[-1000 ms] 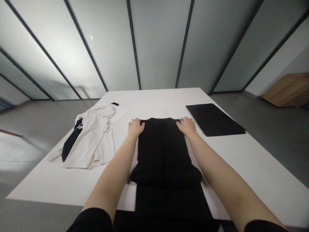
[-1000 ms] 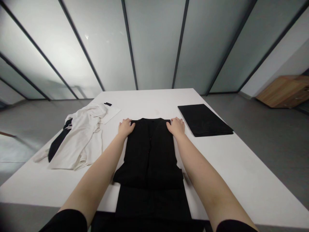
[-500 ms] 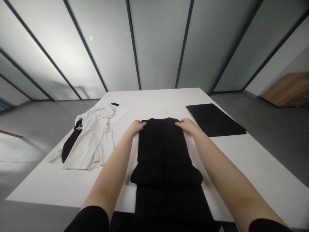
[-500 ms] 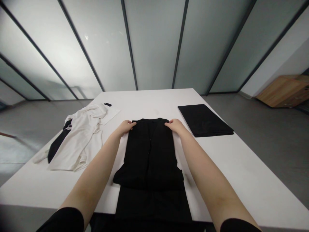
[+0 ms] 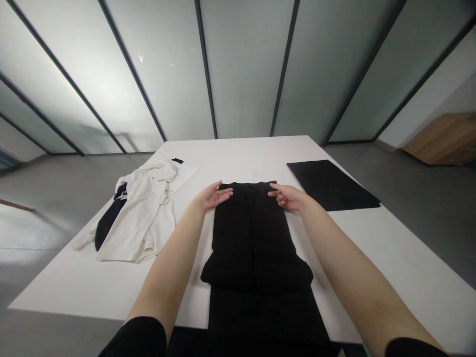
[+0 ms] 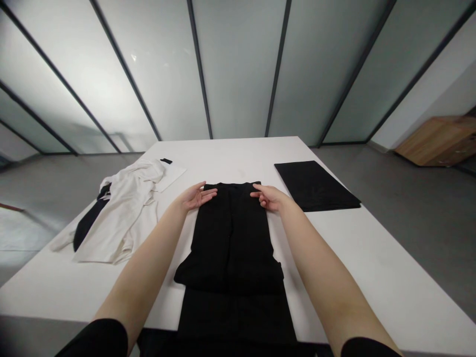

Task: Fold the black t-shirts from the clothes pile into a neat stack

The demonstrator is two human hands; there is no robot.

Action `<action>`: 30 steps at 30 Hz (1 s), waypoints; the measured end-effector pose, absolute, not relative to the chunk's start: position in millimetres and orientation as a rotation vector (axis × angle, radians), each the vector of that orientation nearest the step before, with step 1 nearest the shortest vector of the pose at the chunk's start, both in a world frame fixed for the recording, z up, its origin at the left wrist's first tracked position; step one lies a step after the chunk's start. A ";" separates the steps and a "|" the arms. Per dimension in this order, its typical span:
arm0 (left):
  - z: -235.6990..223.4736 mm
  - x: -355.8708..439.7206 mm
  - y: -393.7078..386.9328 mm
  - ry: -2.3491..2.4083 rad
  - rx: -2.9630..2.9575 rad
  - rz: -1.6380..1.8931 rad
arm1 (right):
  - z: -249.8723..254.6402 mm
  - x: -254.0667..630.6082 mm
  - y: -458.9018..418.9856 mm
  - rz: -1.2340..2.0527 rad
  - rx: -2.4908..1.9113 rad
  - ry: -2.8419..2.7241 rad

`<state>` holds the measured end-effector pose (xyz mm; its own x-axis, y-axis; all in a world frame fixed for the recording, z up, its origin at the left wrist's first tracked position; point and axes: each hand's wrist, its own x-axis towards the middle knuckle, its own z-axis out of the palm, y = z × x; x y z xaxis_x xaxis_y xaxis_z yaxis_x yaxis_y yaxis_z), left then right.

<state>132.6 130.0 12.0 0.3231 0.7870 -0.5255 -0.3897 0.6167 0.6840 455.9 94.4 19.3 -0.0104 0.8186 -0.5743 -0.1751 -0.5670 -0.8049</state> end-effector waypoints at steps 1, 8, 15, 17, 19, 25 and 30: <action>12.3 134.5 128.9 0.964 0.494 0.798 | 20.4 456.0 94.7 1.699 -1.497 -0.677; 7.2 147.4 126.6 1.016 0.579 0.791 | 15.2 453.8 96.7 1.878 -1.274 -0.667; 1.6 162.8 124.0 1.095 0.883 1.030 | 13.2 435.7 95.2 1.533 -1.275 -0.894; 6.2 166.7 123.9 1.061 0.941 1.150 | 16.7 429.1 93.8 1.394 -1.219 -0.966; 13.7 167.4 125.3 1.006 0.958 1.295 | 21.7 424.4 92.5 1.273 -1.129 -1.013; 38.5 132.7 128.3 1.025 0.894 1.244 | 35.8 444.0 91.7 1.256 -1.033 -1.049; 43.4 88.9 119.0 1.115 1.043 0.552 | 24.5 495.7 85.1 2.006 -1.213 -1.236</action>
